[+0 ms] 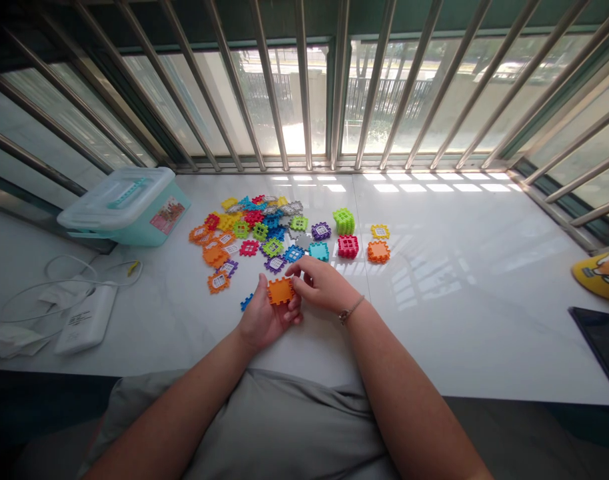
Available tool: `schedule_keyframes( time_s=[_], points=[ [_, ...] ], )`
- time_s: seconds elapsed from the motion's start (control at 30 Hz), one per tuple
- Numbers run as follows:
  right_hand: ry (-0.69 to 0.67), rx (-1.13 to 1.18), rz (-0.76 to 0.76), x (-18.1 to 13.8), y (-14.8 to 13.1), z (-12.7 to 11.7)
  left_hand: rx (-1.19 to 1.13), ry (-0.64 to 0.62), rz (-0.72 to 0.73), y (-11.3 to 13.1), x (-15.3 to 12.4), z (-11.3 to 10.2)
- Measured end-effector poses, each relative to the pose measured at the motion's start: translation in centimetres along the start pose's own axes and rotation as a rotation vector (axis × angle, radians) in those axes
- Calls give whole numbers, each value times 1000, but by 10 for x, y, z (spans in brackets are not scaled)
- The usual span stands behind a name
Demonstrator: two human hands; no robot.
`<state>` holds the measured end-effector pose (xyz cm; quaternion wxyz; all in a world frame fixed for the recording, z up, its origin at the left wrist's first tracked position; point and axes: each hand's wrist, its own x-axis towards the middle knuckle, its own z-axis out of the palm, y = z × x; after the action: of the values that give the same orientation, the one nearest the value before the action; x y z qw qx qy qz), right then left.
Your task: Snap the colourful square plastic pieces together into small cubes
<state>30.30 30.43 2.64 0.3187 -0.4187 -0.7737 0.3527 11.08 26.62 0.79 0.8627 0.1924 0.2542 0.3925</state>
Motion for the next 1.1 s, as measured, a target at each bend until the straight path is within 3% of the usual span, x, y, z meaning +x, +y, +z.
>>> schedule_keyframes(
  time_s=[0.8,1.1],
  points=[
    [20,-39,19,2,2,3,-7,35,-24,-1,0,0],
    [8,22,-77,-1,-5,0,-59,58,17,-1,4,-2]
  ],
)
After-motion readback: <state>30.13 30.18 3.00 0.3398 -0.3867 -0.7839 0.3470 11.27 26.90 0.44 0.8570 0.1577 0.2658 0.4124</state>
